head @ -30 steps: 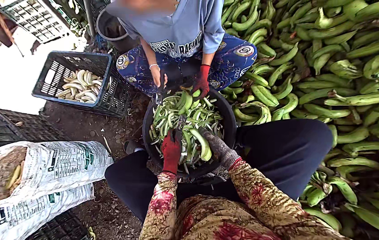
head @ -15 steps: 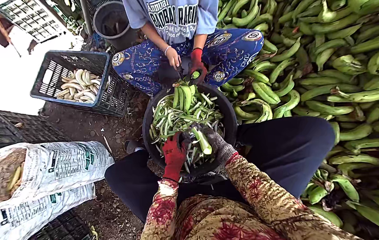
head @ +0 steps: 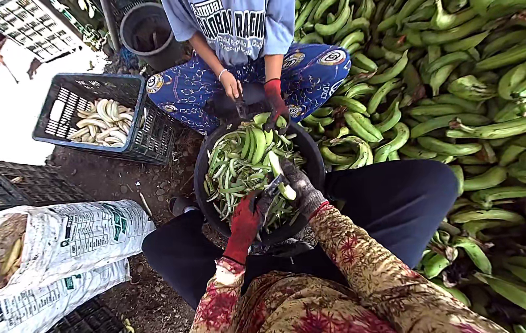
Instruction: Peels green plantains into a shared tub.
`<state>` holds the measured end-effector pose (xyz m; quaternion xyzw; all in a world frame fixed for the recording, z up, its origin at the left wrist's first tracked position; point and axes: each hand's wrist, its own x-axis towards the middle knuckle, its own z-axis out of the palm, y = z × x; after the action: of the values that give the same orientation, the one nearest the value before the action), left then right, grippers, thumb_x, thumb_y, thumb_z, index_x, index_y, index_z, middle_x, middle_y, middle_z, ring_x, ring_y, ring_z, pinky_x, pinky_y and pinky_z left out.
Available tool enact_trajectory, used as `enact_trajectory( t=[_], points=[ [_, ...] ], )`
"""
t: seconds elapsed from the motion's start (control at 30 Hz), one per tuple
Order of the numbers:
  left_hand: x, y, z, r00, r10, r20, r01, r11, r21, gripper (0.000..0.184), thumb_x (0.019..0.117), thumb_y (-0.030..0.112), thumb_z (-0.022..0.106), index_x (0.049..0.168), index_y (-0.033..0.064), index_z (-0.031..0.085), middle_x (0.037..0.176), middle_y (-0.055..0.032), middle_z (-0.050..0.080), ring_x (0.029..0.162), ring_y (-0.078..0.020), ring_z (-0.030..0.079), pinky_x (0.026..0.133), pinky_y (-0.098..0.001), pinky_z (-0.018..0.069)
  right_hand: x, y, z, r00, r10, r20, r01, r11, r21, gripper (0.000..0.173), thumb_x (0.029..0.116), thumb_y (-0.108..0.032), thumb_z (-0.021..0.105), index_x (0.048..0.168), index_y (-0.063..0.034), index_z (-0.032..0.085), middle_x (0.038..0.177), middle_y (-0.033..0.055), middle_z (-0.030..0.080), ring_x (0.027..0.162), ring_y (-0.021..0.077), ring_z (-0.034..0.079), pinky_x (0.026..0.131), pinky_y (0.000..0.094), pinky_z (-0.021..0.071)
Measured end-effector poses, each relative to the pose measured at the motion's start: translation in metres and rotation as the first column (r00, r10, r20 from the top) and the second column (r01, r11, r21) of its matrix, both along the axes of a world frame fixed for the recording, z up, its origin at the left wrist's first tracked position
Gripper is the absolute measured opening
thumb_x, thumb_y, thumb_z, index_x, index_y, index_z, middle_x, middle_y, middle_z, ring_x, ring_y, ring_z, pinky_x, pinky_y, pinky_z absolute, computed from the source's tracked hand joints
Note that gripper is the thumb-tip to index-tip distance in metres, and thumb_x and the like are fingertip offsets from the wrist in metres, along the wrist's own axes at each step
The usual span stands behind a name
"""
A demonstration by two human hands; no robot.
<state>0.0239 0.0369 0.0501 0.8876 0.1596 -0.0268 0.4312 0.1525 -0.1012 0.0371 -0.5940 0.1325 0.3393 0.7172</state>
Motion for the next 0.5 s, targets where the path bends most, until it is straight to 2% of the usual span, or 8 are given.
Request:
enact_trajectory(
  t=[0.07, 0.1, 0.17, 0.23, 0.3, 0.37, 0.43, 0.5],
  points=[
    [0.018, 0.010, -0.001, 0.992, 0.125, -0.026, -0.115, 0.964, 0.241, 0.042, 0.1012, 0.038, 0.056, 0.134, 0.0139, 0.066, 0.121, -0.0208, 0.068, 0.109, -0.0392, 0.067, 0.093, -0.0602, 0.0516, -0.014, 0.001, -0.004, 0.990, 0.110, -0.084, -0.095, 0.982, 0.165, 0.038, 0.1103, -0.040, 0.039, 0.131, -0.0118, 0.054, 0.089, 0.0077, 0.066, 0.069, 0.0157, 0.065, 0.057, 0.0306, 0.0560],
    [0.027, 0.017, -0.001, 0.982, 0.183, -0.046, -0.161, 0.939, 0.304, 0.043, 0.1008, 0.038, 0.058, 0.136, 0.0140, 0.065, 0.122, -0.0238, 0.067, 0.108, -0.0433, 0.066, 0.092, -0.0628, 0.0508, -0.020, -0.001, -0.006, 0.983, 0.159, -0.097, -0.140, 0.974, 0.180, 0.037, 0.1111, -0.036, 0.037, 0.134, -0.0110, 0.053, 0.092, 0.0099, 0.067, 0.073, 0.0180, 0.067, 0.060, 0.0321, 0.0569],
    [0.041, 0.028, -0.001, 0.968, 0.241, -0.070, -0.208, 0.927, 0.312, 0.043, 0.1032, 0.038, 0.056, 0.139, 0.0143, 0.061, 0.124, -0.0235, 0.066, 0.109, -0.0423, 0.066, 0.092, -0.0622, 0.0513, -0.028, -0.003, -0.002, 0.979, 0.164, -0.119, -0.152, 0.983, 0.105, 0.041, 0.1112, -0.038, 0.037, 0.132, -0.0081, 0.056, 0.096, 0.0108, 0.069, 0.078, 0.0197, 0.068, 0.065, 0.0346, 0.0583],
    [0.044, 0.027, 0.001, 0.977, 0.203, -0.070, -0.182, 0.956, 0.231, 0.043, 0.1061, 0.037, 0.049, 0.141, 0.0138, 0.058, 0.126, -0.0205, 0.066, 0.113, -0.0377, 0.066, 0.095, -0.0597, 0.0518, -0.025, -0.006, -0.005, 0.985, 0.071, -0.161, -0.051, 0.991, 0.122, 0.044, 0.1115, -0.040, 0.035, 0.135, -0.0067, 0.053, 0.107, 0.0136, 0.071, 0.087, 0.0237, 0.071, 0.071, 0.0375, 0.0601],
    [0.037, 0.015, 0.005, 0.990, 0.129, -0.059, -0.122, 0.986, 0.114, 0.046, 0.1068, 0.040, 0.046, 0.144, 0.0134, 0.056, 0.127, -0.0182, 0.066, 0.115, -0.0337, 0.066, 0.098, -0.0570, 0.0517, -0.016, -0.006, -0.004, 0.991, -0.051, -0.124, 0.067, 0.989, 0.132, 0.048, 0.1112, -0.043, 0.033, 0.134, -0.0065, 0.054, 0.109, 0.0144, 0.072, 0.089, 0.0252, 0.072, 0.072, 0.0402, 0.0604],
    [0.025, -0.002, 0.003, 0.997, 0.069, -0.043, -0.068, 0.997, 0.029, 0.048, 0.1053, 0.043, 0.046, 0.143, 0.0146, 0.057, 0.124, -0.0157, 0.068, 0.114, -0.0301, 0.066, 0.098, -0.0537, 0.0528, -0.006, -0.001, 0.001, 0.984, -0.175, -0.028, 0.177, 0.979, 0.098, 0.054, 0.1083, -0.052, 0.035, 0.134, -0.0094, 0.056, 0.105, 0.0106, 0.069, 0.088, 0.0206, 0.068, 0.076, 0.0402, 0.0591],
    [0.013, -0.020, 0.004, 0.999, 0.044, -0.018, -0.044, 0.999, 0.024, 0.050, 0.1039, 0.043, 0.046, 0.143, 0.0141, 0.057, 0.126, -0.0155, 0.067, 0.114, -0.0296, 0.066, 0.098, -0.0520, 0.0534, 0.001, 0.003, 0.008, 0.966, -0.260, 0.012, 0.257, 0.961, 0.103, 0.062, 0.1047, -0.061, 0.038, 0.145, -0.0144, 0.048, 0.120, 0.0089, 0.069, 0.101, 0.0214, 0.069, 0.084, 0.0427, 0.0595],
    [0.004, -0.033, 0.004, 0.996, 0.076, 0.051, -0.079, 0.995, 0.060, 0.050, 0.1023, 0.040, 0.048, 0.141, 0.0106, 0.059, 0.123, -0.0180, 0.068, 0.111, -0.0326, 0.067, 0.095, -0.0528, 0.0541, 0.004, 0.007, 0.018, 0.940, -0.341, 0.007, 0.338, 0.935, 0.109, 0.065, 0.1017, -0.065, 0.042, 0.150, -0.0226, 0.042, 0.130, 0.0067, 0.064, 0.108, 0.0235, 0.067, 0.085, 0.0465, 0.0582]
  ],
)
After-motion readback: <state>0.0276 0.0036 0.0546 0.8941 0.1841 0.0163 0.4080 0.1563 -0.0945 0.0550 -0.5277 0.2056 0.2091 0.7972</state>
